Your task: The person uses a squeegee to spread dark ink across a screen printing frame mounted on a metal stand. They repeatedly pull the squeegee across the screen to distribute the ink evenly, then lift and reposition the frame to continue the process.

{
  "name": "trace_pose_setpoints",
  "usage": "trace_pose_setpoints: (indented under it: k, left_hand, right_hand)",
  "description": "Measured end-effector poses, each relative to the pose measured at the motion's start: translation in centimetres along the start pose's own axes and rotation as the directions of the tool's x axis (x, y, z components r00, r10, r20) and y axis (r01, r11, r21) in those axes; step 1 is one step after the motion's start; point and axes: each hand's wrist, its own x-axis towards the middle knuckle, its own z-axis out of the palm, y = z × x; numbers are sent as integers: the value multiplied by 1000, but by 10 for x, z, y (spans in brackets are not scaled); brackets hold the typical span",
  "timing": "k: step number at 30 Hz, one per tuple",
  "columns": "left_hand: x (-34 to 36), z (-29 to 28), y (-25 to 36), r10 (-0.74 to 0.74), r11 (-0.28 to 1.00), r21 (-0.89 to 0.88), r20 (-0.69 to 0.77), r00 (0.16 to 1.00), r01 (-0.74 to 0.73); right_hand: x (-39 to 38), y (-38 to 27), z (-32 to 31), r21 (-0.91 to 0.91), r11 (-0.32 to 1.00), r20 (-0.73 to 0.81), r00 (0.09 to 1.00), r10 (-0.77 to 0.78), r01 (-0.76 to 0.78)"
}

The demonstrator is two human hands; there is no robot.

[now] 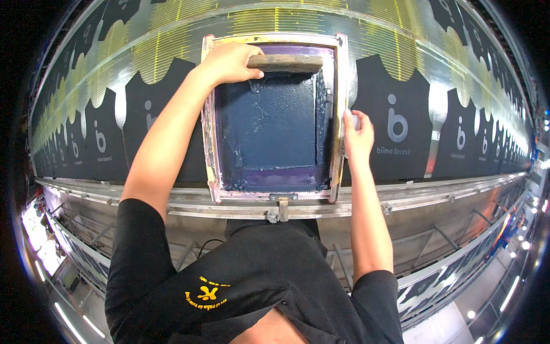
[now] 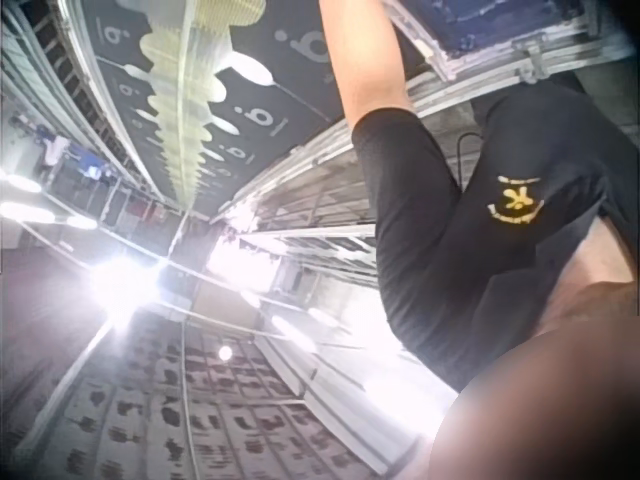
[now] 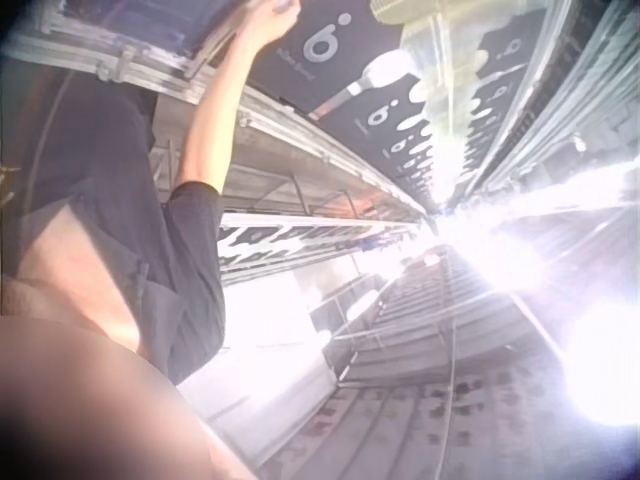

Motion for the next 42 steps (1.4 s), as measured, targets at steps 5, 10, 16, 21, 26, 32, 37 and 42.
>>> trace_pose_setpoints:
  k: [5, 10, 16, 21, 26, 32, 37, 42]
  left_hand:
    - [-1, 13, -24, -53, 988, 149, 22, 998, 49]
    - [0, 13, -17, -39, 986, 160, -66, 997, 49]
    - [-93, 51, 40, -81, 994, 77, -37, 996, 84]
    - [-210, 114, 97, -68, 997, 48, -9, 998, 68]
    - [-275, 156, 138, -125, 991, 18, -148, 981, 129]
    - [-310, 136, 169, -72, 997, 8, 7, 997, 72]
    - [-202, 78, 105, -21, 999, 28, 102, 995, 19]
    - [-49, -7, 24, -67, 993, 104, 70, 995, 60]
  right_hand:
    - [57, -169, 10, -142, 649, 60, 661, -748, 748]
    - [81, -200, 53, -320, 593, 569, 651, -503, 739]
    - [-8, -142, 40, -271, 551, 512, 603, -612, 789]
    - [-128, -75, 5, -267, 521, 508, 578, -639, 811]
    - [-189, -46, -17, -205, 502, 439, 538, -720, 840]
    - [-215, -43, -53, -117, 563, 591, 513, -623, 818]
    - [-124, -97, -39, -198, 509, 522, 530, -669, 838]
    - [33, -185, 16, -326, 578, 522, 652, -549, 748]
